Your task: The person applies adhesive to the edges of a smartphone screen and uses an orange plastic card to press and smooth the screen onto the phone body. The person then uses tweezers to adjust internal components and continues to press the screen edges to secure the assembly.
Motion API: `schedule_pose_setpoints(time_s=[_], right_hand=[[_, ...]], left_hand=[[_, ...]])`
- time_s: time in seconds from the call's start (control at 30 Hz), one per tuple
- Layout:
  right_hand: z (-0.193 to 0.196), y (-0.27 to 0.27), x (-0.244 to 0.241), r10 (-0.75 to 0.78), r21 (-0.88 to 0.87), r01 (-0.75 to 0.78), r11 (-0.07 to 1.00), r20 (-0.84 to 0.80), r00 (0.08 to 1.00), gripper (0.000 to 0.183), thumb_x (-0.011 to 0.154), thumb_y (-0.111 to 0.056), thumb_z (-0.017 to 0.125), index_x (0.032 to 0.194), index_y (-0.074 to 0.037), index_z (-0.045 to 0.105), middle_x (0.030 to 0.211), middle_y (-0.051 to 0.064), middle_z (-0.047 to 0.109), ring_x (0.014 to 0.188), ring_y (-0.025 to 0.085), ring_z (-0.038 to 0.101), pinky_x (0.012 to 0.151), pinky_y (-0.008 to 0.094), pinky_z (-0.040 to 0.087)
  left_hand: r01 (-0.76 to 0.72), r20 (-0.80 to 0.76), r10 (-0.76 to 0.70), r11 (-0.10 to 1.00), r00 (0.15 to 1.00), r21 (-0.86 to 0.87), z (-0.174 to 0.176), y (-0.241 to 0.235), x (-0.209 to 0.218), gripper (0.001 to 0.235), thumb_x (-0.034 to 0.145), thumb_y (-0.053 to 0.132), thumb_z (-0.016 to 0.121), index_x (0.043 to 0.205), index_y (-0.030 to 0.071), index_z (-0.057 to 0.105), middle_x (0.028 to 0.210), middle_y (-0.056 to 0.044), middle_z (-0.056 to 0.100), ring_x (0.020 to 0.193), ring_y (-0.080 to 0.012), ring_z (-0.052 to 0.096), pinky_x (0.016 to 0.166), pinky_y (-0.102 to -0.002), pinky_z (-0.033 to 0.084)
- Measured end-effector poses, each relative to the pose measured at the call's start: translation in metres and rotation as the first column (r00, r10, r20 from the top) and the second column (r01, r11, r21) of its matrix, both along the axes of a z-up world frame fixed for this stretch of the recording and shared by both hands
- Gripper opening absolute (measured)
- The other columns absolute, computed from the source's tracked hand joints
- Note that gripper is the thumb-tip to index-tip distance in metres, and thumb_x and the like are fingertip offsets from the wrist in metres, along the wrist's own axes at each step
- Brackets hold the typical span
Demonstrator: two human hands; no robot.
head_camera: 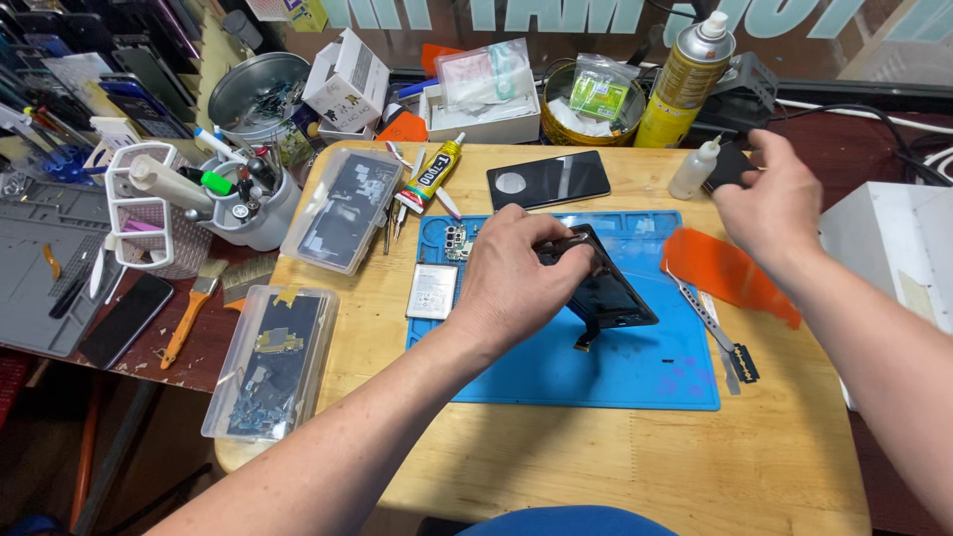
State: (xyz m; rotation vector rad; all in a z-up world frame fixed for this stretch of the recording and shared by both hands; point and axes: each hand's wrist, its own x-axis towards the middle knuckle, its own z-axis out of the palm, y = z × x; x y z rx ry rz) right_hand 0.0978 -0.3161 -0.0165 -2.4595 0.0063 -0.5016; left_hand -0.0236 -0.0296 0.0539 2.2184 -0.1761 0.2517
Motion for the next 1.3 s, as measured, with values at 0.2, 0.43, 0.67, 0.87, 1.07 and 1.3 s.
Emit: schedule_pose_setpoints(time_s=[0.2,0.43,0.67,0.87,1.07,1.3], right_hand=[[0.032,0.032,-0.131,0.359,0.425,-0.307,0.852,-0.047,0.932,0.026,0.094,-0.014,0.07,0.117,-0.003,0.072,0.103,0.009,0.077,0.091,0.012,0.072,0.08,0.026,0.057],[0.039,0.053,-0.192,0.202,0.297,-0.181,0.938,-0.041,0.978,0.012,0.086,-0.01,0.075,0.097,-0.006,0.078,0.083,0.005,0.078,0.069,0.011,0.073,0.063,0.027,0.057],[0.029,0.047,-0.212,0.287,0.164,-0.315,0.935,0.173,0.942,0.011,0.083,-0.005,0.073,0.094,-0.005,0.072,0.084,0.009,0.074,0.071,0.021,0.073,0.063,0.031,0.056],[0.026,0.046,-0.216,0.253,0.106,-0.283,0.953,0.231,0.94,0.011,0.086,-0.004,0.071,0.097,-0.006,0.072,0.084,0.011,0.071,0.073,0.027,0.071,0.064,0.036,0.054],[0.026,0.05,-0.173,0.165,0.14,-0.2,0.97,0.227,0.96,0.008,0.09,-0.009,0.075,0.097,-0.006,0.075,0.08,0.014,0.072,0.069,0.027,0.072,0.062,0.036,0.054],[0.031,0.046,-0.139,0.21,0.243,-0.246,0.938,0.165,0.964,0.011,0.092,-0.009,0.069,0.099,-0.003,0.073,0.084,0.011,0.077,0.072,0.018,0.075,0.067,0.031,0.058]], left_hand=[[0.099,0.171,-0.113,0.991,0.979,0.089,0.007,-0.018,-0.007,0.022,0.078,0.024,0.074,0.087,0.004,0.076,0.089,-0.013,0.062,0.094,-0.0318,0.061,0.086,-0.042,0.052],[0.271,0.244,-0.323,0.936,0.914,0.225,0.02,-0.035,-0.034,0.021,0.078,0.022,0.077,0.089,0.004,0.074,0.091,-0.013,0.06,0.094,-0.0322,0.058,0.083,-0.041,0.051],[0.362,0.266,-0.455,0.871,0.85,0.333,0.029,-0.046,-0.051,0.021,0.08,0.024,0.08,0.086,0.005,0.073,0.09,-0.012,0.058,0.091,-0.0309,0.056,0.075,-0.042,0.05],[0.363,0.315,-0.472,0.864,0.823,0.348,0.024,-0.053,-0.042,0.017,0.089,0.023,0.079,0.089,0.007,0.076,0.09,-0.011,0.059,0.094,-0.0295,0.057,0.08,-0.041,0.051],[0.314,0.308,-0.427,0.881,0.85,0.355,0.023,-0.053,0.002,0.022,0.089,0.029,0.078,0.089,0.007,0.078,0.092,-0.012,0.061,0.096,-0.0315,0.057,0.082,-0.042,0.051],[0.255,0.165,-0.318,0.913,0.934,0.317,0.021,-0.054,0.039,0.033,0.09,0.038,0.076,0.088,0.006,0.08,0.089,-0.014,0.061,0.094,-0.0305,0.06,0.083,-0.044,0.05]])
